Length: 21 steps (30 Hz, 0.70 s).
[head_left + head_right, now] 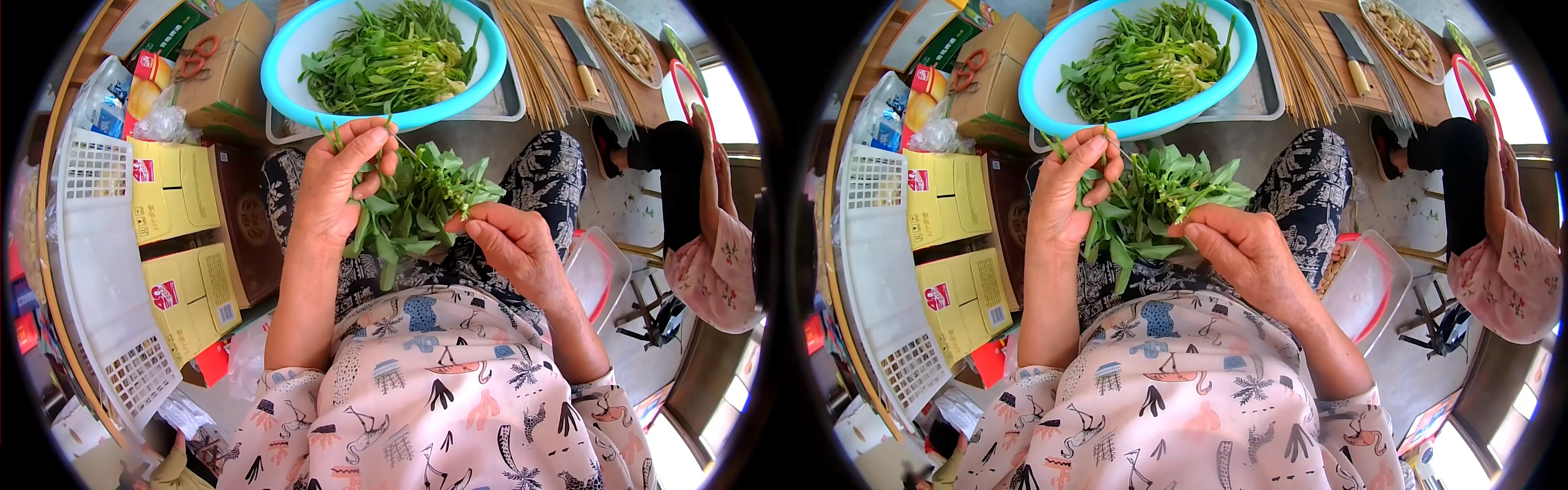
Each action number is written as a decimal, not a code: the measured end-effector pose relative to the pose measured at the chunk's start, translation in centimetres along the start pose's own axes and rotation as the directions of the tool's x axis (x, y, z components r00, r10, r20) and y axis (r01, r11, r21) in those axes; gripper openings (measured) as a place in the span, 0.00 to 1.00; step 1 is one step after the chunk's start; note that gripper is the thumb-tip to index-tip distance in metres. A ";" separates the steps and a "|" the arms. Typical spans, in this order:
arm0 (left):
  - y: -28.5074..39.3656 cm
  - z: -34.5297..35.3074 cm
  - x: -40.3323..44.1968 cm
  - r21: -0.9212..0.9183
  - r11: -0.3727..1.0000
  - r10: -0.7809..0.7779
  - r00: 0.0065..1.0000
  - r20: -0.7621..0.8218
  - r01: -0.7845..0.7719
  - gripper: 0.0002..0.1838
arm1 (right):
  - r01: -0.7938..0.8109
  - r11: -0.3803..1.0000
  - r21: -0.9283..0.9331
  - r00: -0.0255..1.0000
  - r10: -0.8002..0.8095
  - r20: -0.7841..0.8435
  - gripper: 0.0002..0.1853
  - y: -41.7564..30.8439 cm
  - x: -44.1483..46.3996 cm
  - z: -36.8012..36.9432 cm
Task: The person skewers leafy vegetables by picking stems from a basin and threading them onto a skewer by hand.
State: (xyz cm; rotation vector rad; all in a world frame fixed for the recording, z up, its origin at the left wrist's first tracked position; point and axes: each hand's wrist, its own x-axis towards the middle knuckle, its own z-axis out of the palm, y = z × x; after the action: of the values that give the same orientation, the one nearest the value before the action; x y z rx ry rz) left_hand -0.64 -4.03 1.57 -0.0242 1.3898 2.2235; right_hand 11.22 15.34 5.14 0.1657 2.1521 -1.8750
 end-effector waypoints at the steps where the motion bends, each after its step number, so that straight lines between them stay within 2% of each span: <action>1: 0.0 0.0 0.0 0.000 1.000 0.002 1.000 -0.001 -0.002 0.08 | 0.002 1.000 0.002 1.000 -0.002 0.001 0.11 0.0 0.0 0.0; 14: 0.3 -0.3 -0.1 0.071 0.997 -0.018 0.999 0.051 0.015 0.08 | 0.014 1.000 0.011 0.999 -0.014 0.029 0.11 0.1 0.0 -0.5; 16: 0.4 -0.2 -0.1 0.089 0.996 -0.029 0.999 0.044 0.025 0.09 | -0.071 0.995 0.071 0.995 0.066 0.072 0.12 0.1 -0.1 -0.8; 21: 0.8 -0.2 -0.4 0.116 0.992 -0.048 0.996 0.069 0.040 0.08 | -0.061 0.988 0.140 0.996 0.050 0.078 0.12 0.4 -0.2 -0.7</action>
State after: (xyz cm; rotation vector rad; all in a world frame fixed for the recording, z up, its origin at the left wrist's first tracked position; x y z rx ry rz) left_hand -0.70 -4.65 2.30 0.0645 1.4611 2.0850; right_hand 11.41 16.06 4.91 0.1803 1.9456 -1.9714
